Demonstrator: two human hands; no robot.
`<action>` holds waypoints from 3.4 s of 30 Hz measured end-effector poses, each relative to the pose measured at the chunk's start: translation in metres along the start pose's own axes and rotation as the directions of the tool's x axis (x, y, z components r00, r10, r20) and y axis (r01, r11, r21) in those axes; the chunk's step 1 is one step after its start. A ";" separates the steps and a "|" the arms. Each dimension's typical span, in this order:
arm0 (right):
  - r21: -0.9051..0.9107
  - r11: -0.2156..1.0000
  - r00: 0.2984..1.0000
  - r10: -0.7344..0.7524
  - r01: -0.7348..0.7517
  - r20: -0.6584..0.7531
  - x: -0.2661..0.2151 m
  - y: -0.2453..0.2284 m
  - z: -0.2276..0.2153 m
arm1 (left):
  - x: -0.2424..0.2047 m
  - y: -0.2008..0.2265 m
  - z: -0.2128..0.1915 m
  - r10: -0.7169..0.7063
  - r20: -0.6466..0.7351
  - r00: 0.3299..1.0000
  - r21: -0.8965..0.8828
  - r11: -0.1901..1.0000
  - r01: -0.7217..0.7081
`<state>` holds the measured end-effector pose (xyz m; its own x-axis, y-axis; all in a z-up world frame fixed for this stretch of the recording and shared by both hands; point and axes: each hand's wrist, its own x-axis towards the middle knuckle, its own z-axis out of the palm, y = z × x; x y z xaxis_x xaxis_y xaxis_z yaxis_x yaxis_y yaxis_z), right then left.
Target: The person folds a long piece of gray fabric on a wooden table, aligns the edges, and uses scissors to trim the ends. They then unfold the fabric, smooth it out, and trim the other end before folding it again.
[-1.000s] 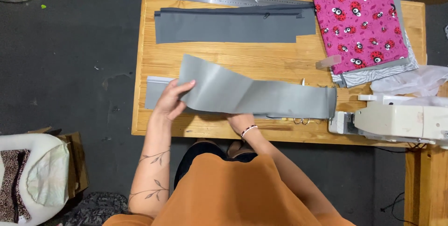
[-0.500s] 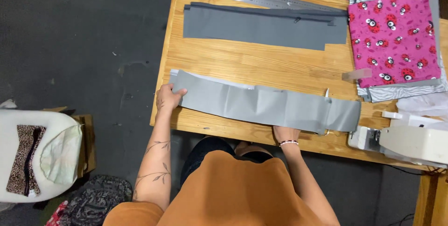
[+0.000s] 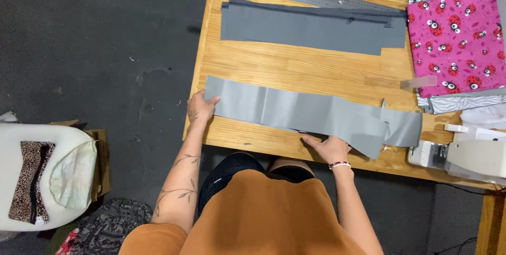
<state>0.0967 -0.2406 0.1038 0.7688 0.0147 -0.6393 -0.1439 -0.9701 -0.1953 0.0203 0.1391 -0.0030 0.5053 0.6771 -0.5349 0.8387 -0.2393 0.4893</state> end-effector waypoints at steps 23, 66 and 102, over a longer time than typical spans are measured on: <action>-0.245 0.762 0.755 -0.640 0.599 -0.144 0.039 -0.124 0.078 | 0.016 -0.030 -0.041 0.774 0.174 0.609 0.271 0.557 -0.785; -0.306 0.787 0.774 -0.602 0.535 -0.195 0.105 -0.090 0.111 | 0.064 -0.052 -0.036 0.746 0.266 0.611 0.298 0.539 -0.788; -0.093 0.834 0.805 -0.551 0.545 -0.220 0.120 -0.091 0.115 | -0.057 -0.025 0.047 0.793 -0.079 0.604 0.379 0.585 -0.718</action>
<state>0.1306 -0.1224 -0.0407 0.8353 0.4928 -0.2439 0.3566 -0.8232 -0.4419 -0.0202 0.0742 -0.0174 0.9542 0.2745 0.1191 0.2047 -0.8892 0.4090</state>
